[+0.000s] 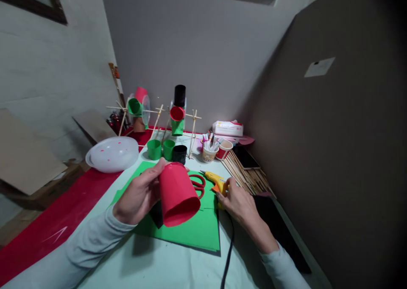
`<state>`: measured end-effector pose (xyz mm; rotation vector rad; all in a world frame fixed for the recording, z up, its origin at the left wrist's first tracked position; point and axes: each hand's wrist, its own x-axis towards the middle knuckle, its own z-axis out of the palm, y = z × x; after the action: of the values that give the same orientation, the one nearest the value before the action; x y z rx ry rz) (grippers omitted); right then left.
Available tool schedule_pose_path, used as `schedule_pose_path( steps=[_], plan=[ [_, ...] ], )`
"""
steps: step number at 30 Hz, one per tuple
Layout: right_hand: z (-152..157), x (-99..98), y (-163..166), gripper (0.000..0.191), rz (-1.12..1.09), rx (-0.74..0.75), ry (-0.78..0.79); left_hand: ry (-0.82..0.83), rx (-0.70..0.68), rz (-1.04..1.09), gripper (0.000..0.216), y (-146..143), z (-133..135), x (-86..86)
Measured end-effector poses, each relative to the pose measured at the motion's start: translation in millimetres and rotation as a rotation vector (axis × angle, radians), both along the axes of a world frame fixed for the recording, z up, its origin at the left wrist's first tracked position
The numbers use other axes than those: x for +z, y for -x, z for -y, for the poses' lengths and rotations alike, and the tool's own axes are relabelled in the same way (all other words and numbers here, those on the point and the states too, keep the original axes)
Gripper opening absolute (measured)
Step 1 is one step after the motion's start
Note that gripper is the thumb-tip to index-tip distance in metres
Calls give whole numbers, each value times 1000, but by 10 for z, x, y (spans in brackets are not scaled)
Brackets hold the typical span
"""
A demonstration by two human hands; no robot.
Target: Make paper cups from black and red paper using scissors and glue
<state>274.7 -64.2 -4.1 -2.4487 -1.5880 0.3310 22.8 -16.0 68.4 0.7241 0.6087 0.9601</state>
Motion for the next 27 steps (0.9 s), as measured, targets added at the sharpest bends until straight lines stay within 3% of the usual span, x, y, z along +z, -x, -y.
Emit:
schedule_pose_path(
  steps=[5, 10, 15, 20, 24, 27],
  plan=[
    [17, -112, -97, 27, -165, -75, -107, -62, -129, -50, 33, 67, -62, 25],
    [168, -205, -329, 21, -510, -234, -352, -6, -121, -18, 35, 93, -95, -49],
    [364, -148, -306, 50, -1003, -292, -513, 87, -117, -4, 38, 92, -98, -73],
    [415, 21, -178, 55, -1370, -320, -524, 178, -133, -47, 45, 85, -89, -17],
    [382, 268, -7, 42, -1451, -261, -686, 196, -132, -69, 50, 75, -77, 25],
    [375, 430, 179, 38, -1202, -90, -776, 208, -163, -117, 54, 64, -66, 42]
  ],
)
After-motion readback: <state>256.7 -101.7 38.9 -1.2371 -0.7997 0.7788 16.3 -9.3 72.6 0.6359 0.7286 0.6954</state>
